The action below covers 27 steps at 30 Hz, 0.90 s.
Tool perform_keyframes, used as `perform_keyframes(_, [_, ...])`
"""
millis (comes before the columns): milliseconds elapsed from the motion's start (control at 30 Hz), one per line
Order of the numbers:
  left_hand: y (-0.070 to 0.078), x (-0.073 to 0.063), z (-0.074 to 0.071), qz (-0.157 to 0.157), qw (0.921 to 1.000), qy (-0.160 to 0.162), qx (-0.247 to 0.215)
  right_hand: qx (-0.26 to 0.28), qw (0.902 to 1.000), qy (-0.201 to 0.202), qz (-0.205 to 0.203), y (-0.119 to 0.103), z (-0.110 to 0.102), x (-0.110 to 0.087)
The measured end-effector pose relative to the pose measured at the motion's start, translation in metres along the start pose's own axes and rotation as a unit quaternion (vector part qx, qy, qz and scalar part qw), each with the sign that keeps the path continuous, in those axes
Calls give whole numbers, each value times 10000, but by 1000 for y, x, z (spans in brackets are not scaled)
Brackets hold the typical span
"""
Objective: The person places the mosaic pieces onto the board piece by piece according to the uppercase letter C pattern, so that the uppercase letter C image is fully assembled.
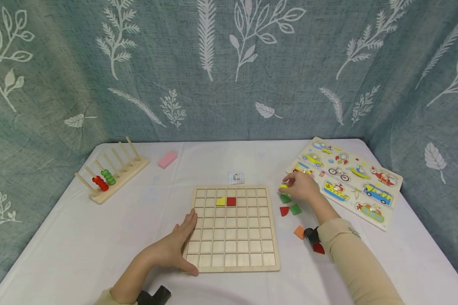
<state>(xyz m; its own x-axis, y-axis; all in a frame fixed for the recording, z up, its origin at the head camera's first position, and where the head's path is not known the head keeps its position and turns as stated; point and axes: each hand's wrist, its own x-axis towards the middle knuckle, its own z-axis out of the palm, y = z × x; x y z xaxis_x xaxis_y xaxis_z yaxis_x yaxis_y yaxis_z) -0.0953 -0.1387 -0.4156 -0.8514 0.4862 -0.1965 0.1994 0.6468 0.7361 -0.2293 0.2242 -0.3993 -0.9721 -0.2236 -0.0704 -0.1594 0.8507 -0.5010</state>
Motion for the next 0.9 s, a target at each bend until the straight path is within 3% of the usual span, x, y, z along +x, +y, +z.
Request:
perform_keyframes(300, [-1, 0, 0, 8, 10000, 23, 15, -172, 9982, -153, 556, 4, 3, 3])
perform_keyframes(900, [0, 0, 0, -20, 10000, -14, -2, -134, 9988, -186, 443, 5, 5, 5])
